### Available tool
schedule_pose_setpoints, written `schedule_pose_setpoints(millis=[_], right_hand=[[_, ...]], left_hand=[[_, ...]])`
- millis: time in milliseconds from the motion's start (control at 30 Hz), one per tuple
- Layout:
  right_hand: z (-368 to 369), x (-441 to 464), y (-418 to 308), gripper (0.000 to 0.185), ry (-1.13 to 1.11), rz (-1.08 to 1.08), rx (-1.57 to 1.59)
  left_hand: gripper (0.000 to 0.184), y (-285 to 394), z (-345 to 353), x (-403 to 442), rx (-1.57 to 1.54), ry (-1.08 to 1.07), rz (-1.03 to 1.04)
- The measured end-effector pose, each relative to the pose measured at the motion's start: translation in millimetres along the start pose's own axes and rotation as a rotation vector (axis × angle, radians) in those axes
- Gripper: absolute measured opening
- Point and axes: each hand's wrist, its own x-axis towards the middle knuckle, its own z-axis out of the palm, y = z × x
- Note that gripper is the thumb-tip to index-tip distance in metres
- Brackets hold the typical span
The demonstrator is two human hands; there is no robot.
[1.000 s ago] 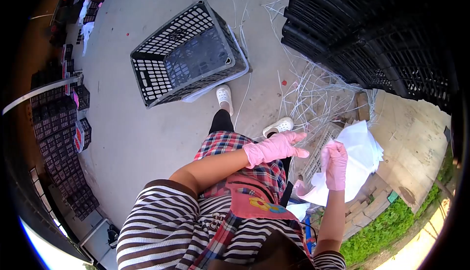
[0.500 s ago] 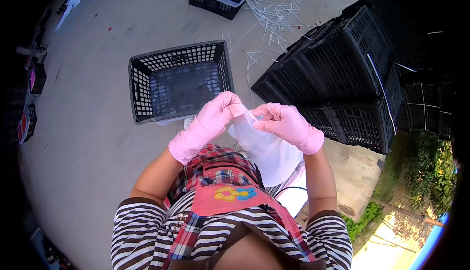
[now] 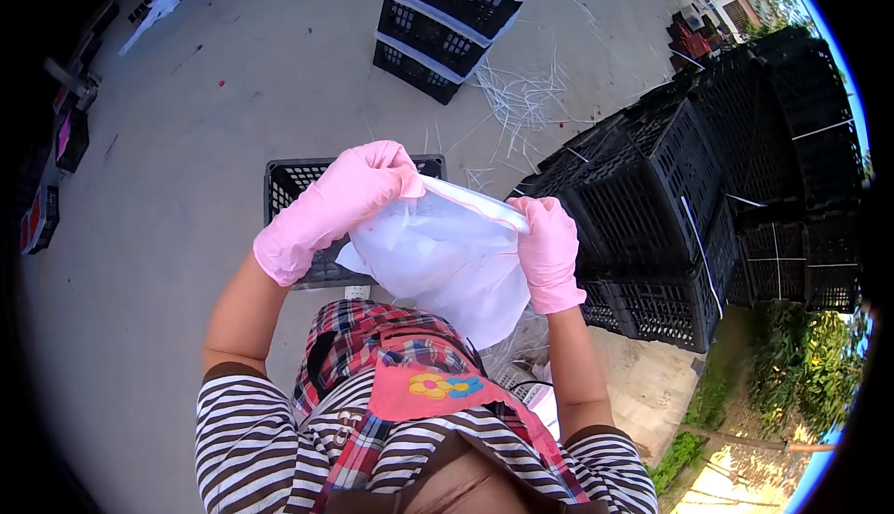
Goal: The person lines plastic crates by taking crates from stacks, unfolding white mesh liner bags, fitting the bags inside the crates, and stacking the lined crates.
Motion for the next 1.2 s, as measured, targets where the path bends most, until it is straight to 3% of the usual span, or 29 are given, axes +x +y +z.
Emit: schedule_pose_setpoints(millis=[33, 100, 200, 267, 333, 400, 467, 533, 600, 733, 800, 867, 900, 933, 967, 1000, 1033, 1067, 1100, 1133, 1167, 1200], right_hand=[[1.1, 1.4, 9.8, 0.028, 0.008, -0.031, -0.002], [23.5, 7.7, 36.6, 0.035, 0.156, 0.250, -0.081], [56.0, 2.2, 70.6, 0.036, 0.284, 0.285, -0.154], [70.9, 4.9, 90.7, 0.037, 0.276, 0.305, -0.139], [79.5, 14.7, 103.2, 0.037, 0.095, 0.323, -0.295], [78.4, 38.2, 105.8, 0.033, 0.015, 0.294, -0.364], [80.8, 65.7, 107.4, 0.032, -0.015, 0.249, -0.395], [80.5, 97.6, 97.9, 0.028, -0.110, 0.267, -0.412], [78.9, 130.3, 76.0, 0.022, -0.048, 0.296, -0.357], [58.5, 177.7, 40.4, 0.020, 0.160, 0.115, -0.081], [33.9, 175.6, 17.1, 0.020, 0.212, 0.174, 0.158], [22.3, 142.5, -13.8, 0.020, 0.301, 0.260, 0.474], [60.6, 127.4, 4.7, 0.022, 0.436, 0.180, 0.702], [86.7, 99.0, -10.7, 0.025, 0.471, 0.202, 0.763], [142.7, 65.8, -10.3, 0.028, 0.294, 0.247, 0.780], [216.0, 25.1, -8.3, 0.042, -0.036, 0.252, 0.801], [256.3, -15.3, -23.6, 0.047, -0.350, 0.338, 0.630], [295.7, -55.2, -39.5, 0.052, -0.680, 0.345, 0.418], [295.4, -54.7, -57.3, 0.050, -0.683, 0.503, 0.702], [289.8, -47.5, -70.8, 0.050, -0.676, 0.660, 0.987], [291.7, -44.0, -72.9, 0.050, -0.692, 0.685, 0.982], [295.5, -39.6, -73.7, 0.049, -0.664, 0.828, 1.311]], left_hand=[[0.009, 1.6, -5.8, -10.0, 0.011, 0.050, 0.009], [0.011, 11.8, -22.1, -34.0, 0.009, 0.133, 0.031], [0.012, 17.0, -40.1, -67.0, 0.126, 0.244, -0.024], [0.012, 15.1, -51.5, -90.1, 0.200, 0.248, -0.061], [0.012, 5.3, -64.0, -104.6, 0.291, 0.248, -0.103], [0.019, -16.8, -81.6, -109.7, 0.762, 0.311, -0.075], [0.019, -58.6, -139.0, -85.8, 1.179, 0.512, -0.112], [0.019, -109.0, -218.3, -65.8, 1.337, 0.831, 0.077], [0.024, -120.4, -254.2, -54.6, 1.013, 1.072, -0.064], [0.026, -108.0, -269.0, -57.8, 1.089, 1.037, -0.330], [0.030, -118.4, -280.9, -64.7, 0.003, 1.003, 0.096], [0.032, -132.5, -248.3, -71.8, -0.123, 1.089, 0.413], [0.033, -140.9, -217.9, -71.7, -0.153, 1.090, 0.542], [0.034, -172.1, -201.5, -58.9, -0.164, 1.122, 0.457], [0.034, -223.6, -176.0, -44.6, -0.264, 1.082, 0.166], [0.036, -269.9, -135.2, -19.8, -0.363, 0.916, 0.127], [0.041, -292.7, -89.2, -8.0, -0.119, 0.746, -0.165], [0.047, -309.8, -51.1, 0.3, -0.456, 0.516, -0.335], [0.053, -354.4, -25.9, 13.9, -0.634, 0.444, -0.345], [0.053, -351.2, -18.2, 21.3, -0.684, 0.450, -0.432], [0.049, -347.1, -25.9, 22.0, -0.699, 0.437, -0.398], [0.045, -345.5, -34.8, 23.3, -0.710, 0.424, -0.368]])
